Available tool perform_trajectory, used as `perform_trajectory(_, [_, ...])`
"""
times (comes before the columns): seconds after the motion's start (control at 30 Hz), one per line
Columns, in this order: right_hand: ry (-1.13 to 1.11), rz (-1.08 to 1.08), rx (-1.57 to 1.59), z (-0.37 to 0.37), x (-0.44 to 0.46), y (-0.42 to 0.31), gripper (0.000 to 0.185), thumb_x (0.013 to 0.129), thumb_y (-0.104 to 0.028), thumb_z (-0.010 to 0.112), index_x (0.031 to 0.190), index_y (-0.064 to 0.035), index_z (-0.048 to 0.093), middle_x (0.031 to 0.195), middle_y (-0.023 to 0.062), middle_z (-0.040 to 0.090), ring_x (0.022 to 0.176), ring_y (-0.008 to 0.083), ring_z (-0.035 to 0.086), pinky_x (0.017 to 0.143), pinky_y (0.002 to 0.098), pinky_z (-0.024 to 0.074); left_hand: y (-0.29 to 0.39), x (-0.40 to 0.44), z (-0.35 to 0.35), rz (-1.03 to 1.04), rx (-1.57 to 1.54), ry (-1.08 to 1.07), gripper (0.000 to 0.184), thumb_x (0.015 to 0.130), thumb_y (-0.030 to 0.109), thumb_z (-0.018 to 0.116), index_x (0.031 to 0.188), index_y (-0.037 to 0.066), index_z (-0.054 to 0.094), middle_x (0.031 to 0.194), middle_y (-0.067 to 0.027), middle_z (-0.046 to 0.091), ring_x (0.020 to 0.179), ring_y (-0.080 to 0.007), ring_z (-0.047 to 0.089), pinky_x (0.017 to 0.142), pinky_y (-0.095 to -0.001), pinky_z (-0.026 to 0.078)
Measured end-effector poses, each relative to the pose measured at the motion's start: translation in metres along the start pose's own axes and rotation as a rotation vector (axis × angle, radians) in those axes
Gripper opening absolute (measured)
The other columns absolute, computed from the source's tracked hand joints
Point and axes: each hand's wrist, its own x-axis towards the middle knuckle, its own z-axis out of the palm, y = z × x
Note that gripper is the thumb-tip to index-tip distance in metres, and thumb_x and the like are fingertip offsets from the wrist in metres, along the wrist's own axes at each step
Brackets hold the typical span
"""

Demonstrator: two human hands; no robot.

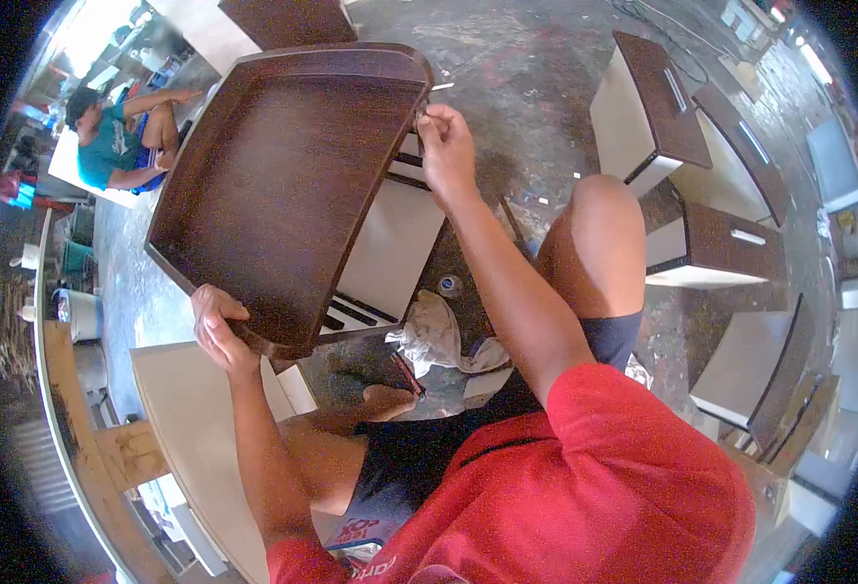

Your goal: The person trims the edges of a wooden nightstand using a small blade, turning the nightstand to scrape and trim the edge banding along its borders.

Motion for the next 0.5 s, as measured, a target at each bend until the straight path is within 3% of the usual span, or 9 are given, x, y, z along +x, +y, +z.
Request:
perform_trajectory(0.2, [-0.048, -0.130, -0.104, 0.011, -0.066, -0.003, 0.022, 0.114, -0.016, 0.067, 0.130, -0.0018, 0.062, 0.111, 0.0038, 0.071, 0.098, 0.0103, 0.065, 0.086, 0.0293, 0.0520, -0.002, 0.001, -0.002, 0.003, -0.036, 0.025, 0.058, 0.115, 0.033, 0.035, 0.067, 0.005, 0.051, 0.067, -0.0130, 0.054, 0.069, -0.0342, 0.054, 0.087, -0.0482, 0.046])
perform_trajectory(0.5, [-0.170, 0.000, -0.092, 0.024, -0.168, -0.008, 0.020, 0.115, -0.015, 0.065, 0.127, 0.0000, 0.060, 0.105, 0.0031, 0.066, 0.092, 0.0098, 0.061, 0.082, 0.0290, 0.0519, 0.000, 0.002, -0.005, -0.041, -0.086, 0.041, 0.053, 0.110, 0.031, 0.045, 0.063, 0.006, 0.051, 0.068, -0.0118, 0.053, 0.069, -0.0327, 0.050, 0.085, -0.0449, 0.043])
